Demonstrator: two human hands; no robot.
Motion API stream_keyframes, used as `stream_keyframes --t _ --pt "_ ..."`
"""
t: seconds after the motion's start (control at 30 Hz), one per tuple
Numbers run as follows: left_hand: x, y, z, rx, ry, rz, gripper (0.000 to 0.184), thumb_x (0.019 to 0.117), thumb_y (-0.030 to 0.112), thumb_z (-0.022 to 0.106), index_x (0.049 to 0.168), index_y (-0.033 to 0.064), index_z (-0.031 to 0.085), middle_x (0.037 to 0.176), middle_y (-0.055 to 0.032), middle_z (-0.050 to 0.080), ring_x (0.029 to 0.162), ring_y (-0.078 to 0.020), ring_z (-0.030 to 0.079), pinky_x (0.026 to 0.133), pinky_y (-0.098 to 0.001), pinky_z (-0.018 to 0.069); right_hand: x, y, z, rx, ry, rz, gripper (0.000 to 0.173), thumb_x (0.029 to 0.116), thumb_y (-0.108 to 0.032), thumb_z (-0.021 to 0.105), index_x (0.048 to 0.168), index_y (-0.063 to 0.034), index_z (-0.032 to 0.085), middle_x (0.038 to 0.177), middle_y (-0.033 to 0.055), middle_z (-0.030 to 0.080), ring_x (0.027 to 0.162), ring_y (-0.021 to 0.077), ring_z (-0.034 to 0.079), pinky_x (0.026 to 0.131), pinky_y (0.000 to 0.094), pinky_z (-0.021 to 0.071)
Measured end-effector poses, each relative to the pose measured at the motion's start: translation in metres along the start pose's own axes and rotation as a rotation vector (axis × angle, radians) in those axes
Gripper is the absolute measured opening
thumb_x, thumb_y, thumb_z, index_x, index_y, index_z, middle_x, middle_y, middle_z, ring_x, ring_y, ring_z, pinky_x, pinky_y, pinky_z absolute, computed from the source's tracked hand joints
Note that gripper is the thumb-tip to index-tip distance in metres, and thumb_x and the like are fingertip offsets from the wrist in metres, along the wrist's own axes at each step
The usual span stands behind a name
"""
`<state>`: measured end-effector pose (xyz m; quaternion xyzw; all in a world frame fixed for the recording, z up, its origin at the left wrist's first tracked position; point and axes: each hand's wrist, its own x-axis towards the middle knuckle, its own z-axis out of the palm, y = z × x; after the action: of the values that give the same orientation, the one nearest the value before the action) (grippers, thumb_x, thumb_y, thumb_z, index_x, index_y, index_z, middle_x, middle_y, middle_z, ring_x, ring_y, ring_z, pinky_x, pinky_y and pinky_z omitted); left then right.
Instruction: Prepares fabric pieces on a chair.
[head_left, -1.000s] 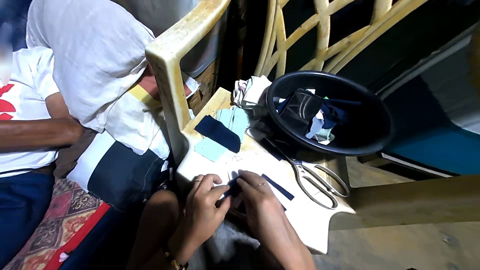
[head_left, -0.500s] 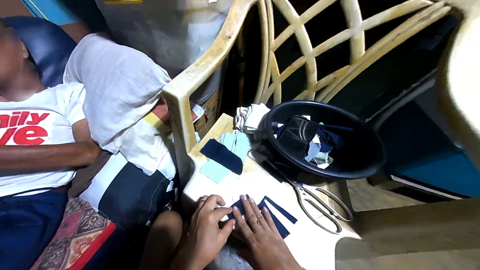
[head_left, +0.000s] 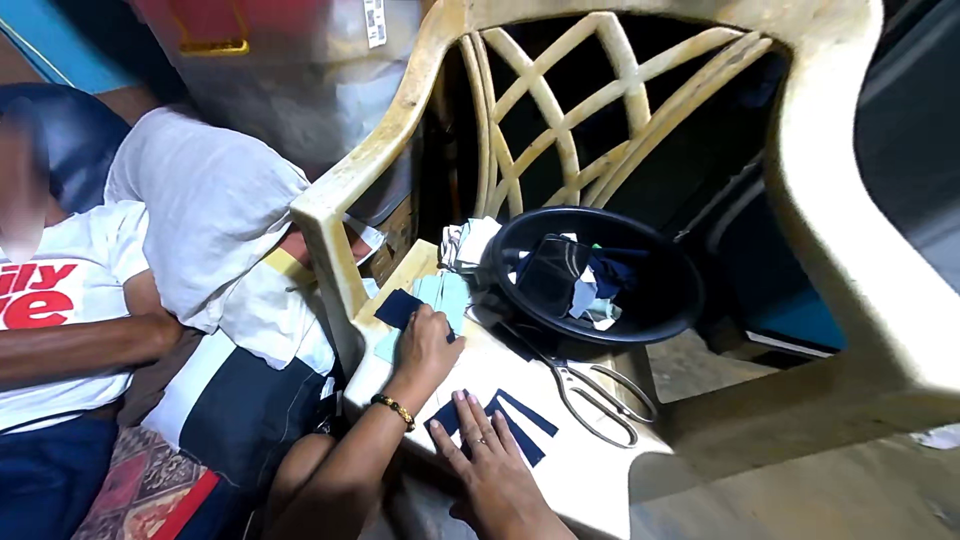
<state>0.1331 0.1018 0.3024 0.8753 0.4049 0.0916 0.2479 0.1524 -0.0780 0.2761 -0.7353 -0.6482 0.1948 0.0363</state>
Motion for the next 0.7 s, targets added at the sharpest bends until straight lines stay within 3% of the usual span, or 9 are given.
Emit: stream_keyframes --t 0.23,0.4,0.5,0.6,0.7 --pt "0.007 -0.019 -0.009 -0.331 0.014 -0.057 0.020 0.0970 0.013 0.068 0.102 -0.0061 0.071 0.118 -0.0205 0.065 0.110 -0.0273 0.062 0.099 -0.0421 0.0483 0.001 -0.002 -0.007 0.012 -0.060 0.016 0.088 0.0877 -0.024 0.079 0.162 -0.0175 0.032 0.169 0.0273 0.008 0.158 0.0405 0.004 0.123 0.0631 0.0052" --pt "0.013 -0.037 -0.018 -0.780 0.113 -0.154 0.015 0.0999 0.004 0.062 0.103 -0.0098 0.064 0.102 -0.0188 0.065 0.090 -0.0199 0.066 0.084 -0.0351 0.0569 0.002 -0.004 -0.013 0.021 -0.128 0.029 0.089 0.0911 -0.027 0.077 0.164 -0.0182 0.027 0.170 0.0256 0.002 0.158 0.0396 -0.001 0.123 0.0637 0.0012" --pt "0.014 -0.047 -0.025 -0.773 0.285 -0.181 0.013 0.0996 0.002 0.060 0.103 -0.0102 0.059 0.095 -0.0201 0.063 0.083 -0.0227 0.067 0.079 -0.0376 0.0583 0.002 -0.005 -0.016 0.011 -0.156 0.038 0.089 0.0923 -0.029 0.076 0.165 -0.0187 0.024 0.170 0.0247 -0.001 0.158 0.0390 -0.003 0.123 0.0635 0.0001" --pt "0.011 -0.055 -0.034 -0.706 0.434 -0.112 0.008 0.0947 -0.004 0.063 0.100 -0.0072 0.059 0.082 -0.0130 0.061 0.069 -0.0164 0.060 0.069 -0.0331 0.0543 0.003 -0.006 -0.019 0.012 -0.182 0.042 0.089 0.0931 -0.029 0.075 0.165 -0.0193 0.023 0.170 0.0240 -0.002 0.158 0.0387 -0.004 0.122 0.0646 -0.0008" --pt "-0.003 -0.054 -0.051 -0.632 0.488 0.083 0.010 0.0968 -0.004 0.057 0.105 -0.0070 0.062 0.093 -0.0118 0.063 0.080 -0.0149 0.060 0.075 -0.0331 0.0521 0.000 -0.002 -0.020 0.107 -0.108 0.008 0.089 0.0930 -0.032 0.075 0.165 -0.0196 0.024 0.171 0.0225 -0.001 0.158 0.0383 -0.005 0.123 0.0645 -0.0019"
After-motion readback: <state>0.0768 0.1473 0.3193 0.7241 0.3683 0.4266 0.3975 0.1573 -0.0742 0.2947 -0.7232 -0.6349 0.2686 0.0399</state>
